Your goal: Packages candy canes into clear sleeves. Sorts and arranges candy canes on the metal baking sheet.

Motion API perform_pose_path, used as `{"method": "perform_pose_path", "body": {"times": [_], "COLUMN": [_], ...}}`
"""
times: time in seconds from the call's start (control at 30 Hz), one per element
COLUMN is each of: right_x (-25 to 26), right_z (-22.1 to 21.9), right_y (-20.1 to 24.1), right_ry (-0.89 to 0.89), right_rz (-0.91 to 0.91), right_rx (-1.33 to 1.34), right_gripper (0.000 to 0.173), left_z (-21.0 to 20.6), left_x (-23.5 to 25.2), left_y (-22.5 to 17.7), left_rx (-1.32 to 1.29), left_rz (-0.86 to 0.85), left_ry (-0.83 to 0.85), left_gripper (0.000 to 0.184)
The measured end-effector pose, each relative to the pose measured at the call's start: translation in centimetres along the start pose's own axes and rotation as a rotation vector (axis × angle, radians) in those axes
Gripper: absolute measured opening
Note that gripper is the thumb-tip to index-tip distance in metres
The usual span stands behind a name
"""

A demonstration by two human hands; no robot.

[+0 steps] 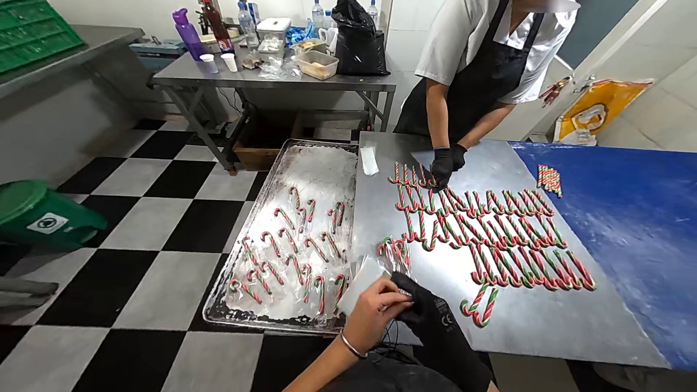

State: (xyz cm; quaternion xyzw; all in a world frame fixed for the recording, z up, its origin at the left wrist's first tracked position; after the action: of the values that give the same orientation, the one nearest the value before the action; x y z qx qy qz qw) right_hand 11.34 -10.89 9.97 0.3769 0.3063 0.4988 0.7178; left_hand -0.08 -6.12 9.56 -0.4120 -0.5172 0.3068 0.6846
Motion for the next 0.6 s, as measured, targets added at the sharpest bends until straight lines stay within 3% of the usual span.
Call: {"method": "perform_pose_path", "body": {"times": [0.1, 0.2, 0.3, 0.4, 0.47, 0.5, 0.53, 0.6], "right_x": [1.5, 3.8, 6.3, 7.1, 5.9, 5.0, 4.1, 2.6], "right_z": [1.3, 2.6, 0.6, -2.0, -0.9, 1.0, 3.9, 9.8], "right_y": [-3.8, -6.3, -9.6, -12.2, -12.6, -13.1, -13.8, -15.8], "right_ry": [-0.274, -0.517, -0.598, -0.476, -0.406, -0.436, -0.511, -0.635], "right_rz": [0.082, 0.045, -0.006, 0.044, 0.108, 0.104, 0.079, -0.098], "right_rx": [-0.014, -0.038, 0.036, -0.105, -0.406, -0.57, -0.693, -0.84], "right_gripper": [0.026, 0.026, 0.024, 0.033, 0.063, 0.074, 0.075, 0.065], "left_z": [0.8, 4.6, 4.8, 3.8, 3.5, 3.6, 3.9, 4.6], "left_x": [0.9, 2.3, 1.0, 0.1, -0.1, -0.3, -0.4, -0.8], "left_y": [2.7, 11.2, 17.7, 19.7, 19.9, 20.1, 20.2, 20.6], "left_rx": [0.125, 0.494, 0.736, 0.734, 0.65, 0.61, 0.571, 0.5], "left_rz": [0.124, 0.482, 0.666, 0.632, 0.618, 0.627, 0.641, 0.69], "left_ry": [-0.005, -0.018, 0.21, 0.264, 0.231, 0.207, 0.171, 0.101], "left_gripper": [0.03, 0.05, 0.066, 0.048, 0.037, 0.034, 0.032, 0.035]}}
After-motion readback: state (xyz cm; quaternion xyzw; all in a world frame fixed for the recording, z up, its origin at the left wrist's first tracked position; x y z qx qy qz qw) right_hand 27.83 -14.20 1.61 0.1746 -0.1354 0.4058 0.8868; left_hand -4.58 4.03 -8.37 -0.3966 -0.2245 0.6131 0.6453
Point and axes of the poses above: each hand's wrist, its own x-axis towards the middle knuckle, its own z-axis out of the back of the hand, y = z × x, the point moved 9 cm from there along x, towards the middle knuckle, and after that the axes turned 15 degrees about -y, right-handed, at the moved point
